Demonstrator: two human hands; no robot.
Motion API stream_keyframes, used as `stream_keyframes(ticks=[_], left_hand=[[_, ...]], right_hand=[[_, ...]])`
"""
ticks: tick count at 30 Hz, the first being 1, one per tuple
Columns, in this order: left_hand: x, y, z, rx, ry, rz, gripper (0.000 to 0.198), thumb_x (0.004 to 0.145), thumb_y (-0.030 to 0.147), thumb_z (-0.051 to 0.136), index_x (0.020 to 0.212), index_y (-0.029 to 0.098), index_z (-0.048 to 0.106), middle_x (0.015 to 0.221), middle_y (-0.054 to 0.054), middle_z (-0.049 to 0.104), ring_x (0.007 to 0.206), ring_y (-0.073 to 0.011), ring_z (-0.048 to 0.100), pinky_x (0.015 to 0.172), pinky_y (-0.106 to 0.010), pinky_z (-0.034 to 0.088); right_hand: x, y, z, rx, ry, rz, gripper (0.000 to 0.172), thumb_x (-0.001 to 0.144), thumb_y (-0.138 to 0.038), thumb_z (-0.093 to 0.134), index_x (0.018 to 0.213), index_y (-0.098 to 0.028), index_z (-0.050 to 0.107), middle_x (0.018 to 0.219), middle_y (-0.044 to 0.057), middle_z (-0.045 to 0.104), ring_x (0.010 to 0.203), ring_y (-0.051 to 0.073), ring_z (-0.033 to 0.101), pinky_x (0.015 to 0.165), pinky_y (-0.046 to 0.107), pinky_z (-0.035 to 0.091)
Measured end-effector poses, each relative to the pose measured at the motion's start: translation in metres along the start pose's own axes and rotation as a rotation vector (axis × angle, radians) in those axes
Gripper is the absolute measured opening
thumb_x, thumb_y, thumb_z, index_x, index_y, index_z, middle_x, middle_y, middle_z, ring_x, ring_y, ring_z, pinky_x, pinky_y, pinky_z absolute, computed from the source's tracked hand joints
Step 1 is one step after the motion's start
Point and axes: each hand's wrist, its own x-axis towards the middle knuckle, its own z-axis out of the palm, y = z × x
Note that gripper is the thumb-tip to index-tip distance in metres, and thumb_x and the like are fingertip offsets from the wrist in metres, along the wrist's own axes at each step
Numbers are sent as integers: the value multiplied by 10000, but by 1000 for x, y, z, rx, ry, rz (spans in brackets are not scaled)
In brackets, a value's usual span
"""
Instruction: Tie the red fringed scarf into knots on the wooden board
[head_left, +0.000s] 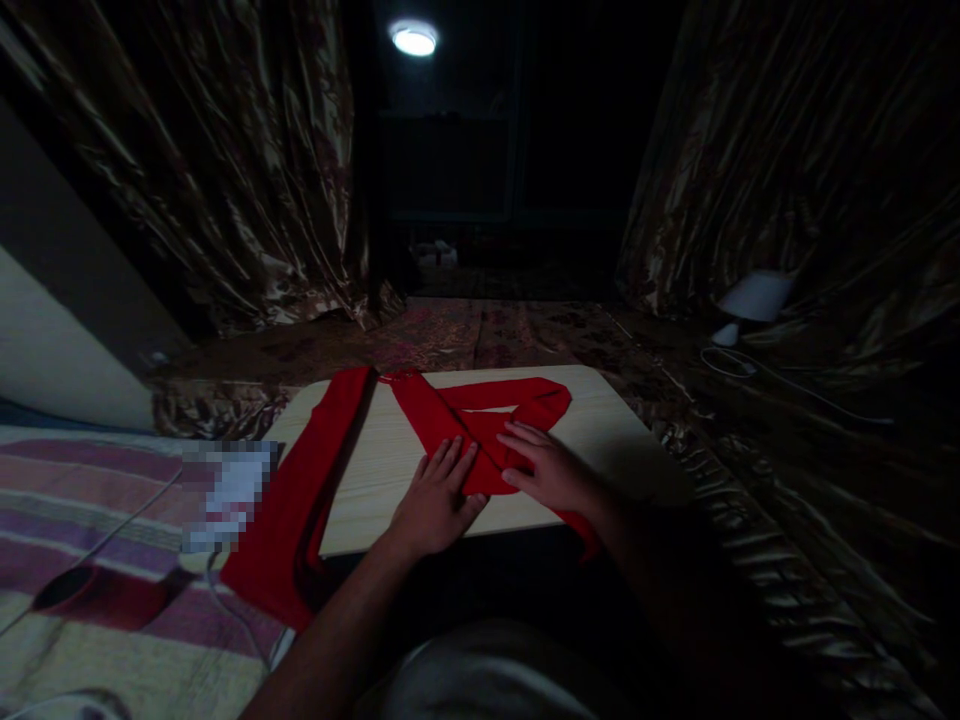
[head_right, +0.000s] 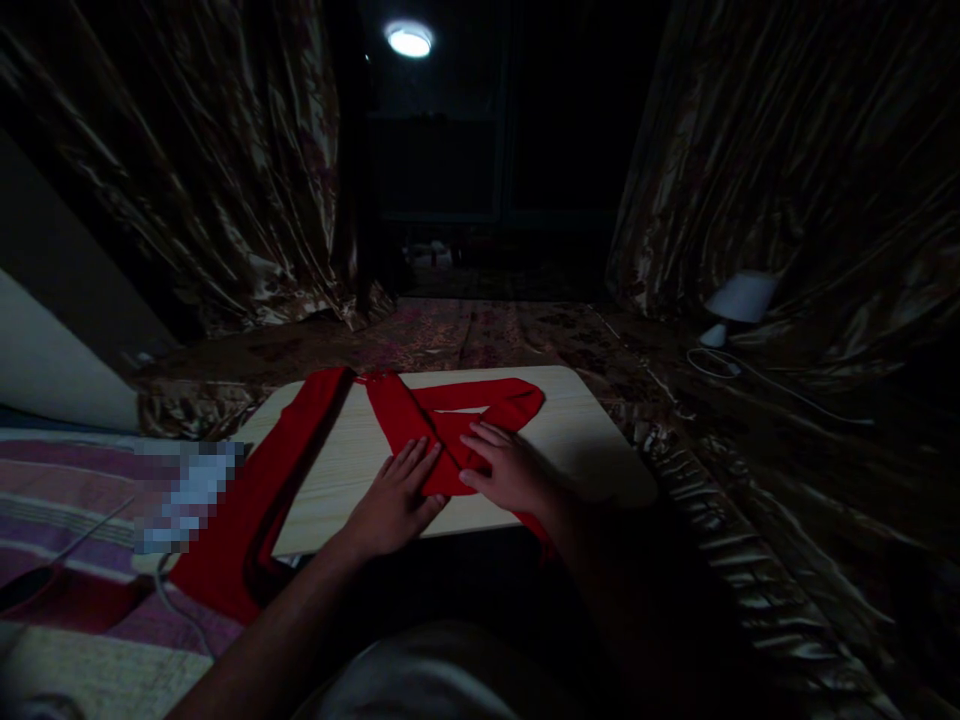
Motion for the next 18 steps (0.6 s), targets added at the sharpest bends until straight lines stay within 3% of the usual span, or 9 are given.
stream_keyframes(ticks=[4,8,11,14,18], left_hand=[[0,4,-4,-8,-19,-5,805,934,665,389,1603,273,171,1663,-80,163,1534,-299,125,1200,-565,199],[0,8,-8,-32,-33,-22,848,912,723,356,1603,270,169,1661,-89,172,1534,-301,122,1204,-571,180],[0,8,-10,-51,-34,-26,847,903,733,365,1599,284,189,1661,-93,173,1535,-307,117,1202,-577,178],[-1,8,-12,-66,-41,-25,807,899,722,399,1586,332,230,1665,-86,165,1533,-323,113,1195,-590,180],[-1,8,-13,-75,-58,-24,785,895,722,410,1573,354,266,1661,-86,183,1530,-341,117,1188,-607,175]], right_hand=[[43,7,11,18,-18,8,380,984,-325,464,1281,-210,672,1313,81,667,1252,220,592,1131,425,409],[93,22,24,-26,-118,44,424,984,-236,412,1329,-128,633,1375,123,618,1311,215,554,1157,375,390],[123,27,34,-42,-255,6,433,975,-193,416,1359,-174,615,1443,85,561,1386,205,474,1185,371,356],[142,29,45,-30,-338,-30,403,948,-155,461,1279,-223,681,1462,52,542,1394,209,462,1176,357,371],[155,37,58,-15,-395,-34,373,912,-120,499,1181,-210,740,1415,66,585,1320,222,548,1138,327,410]])
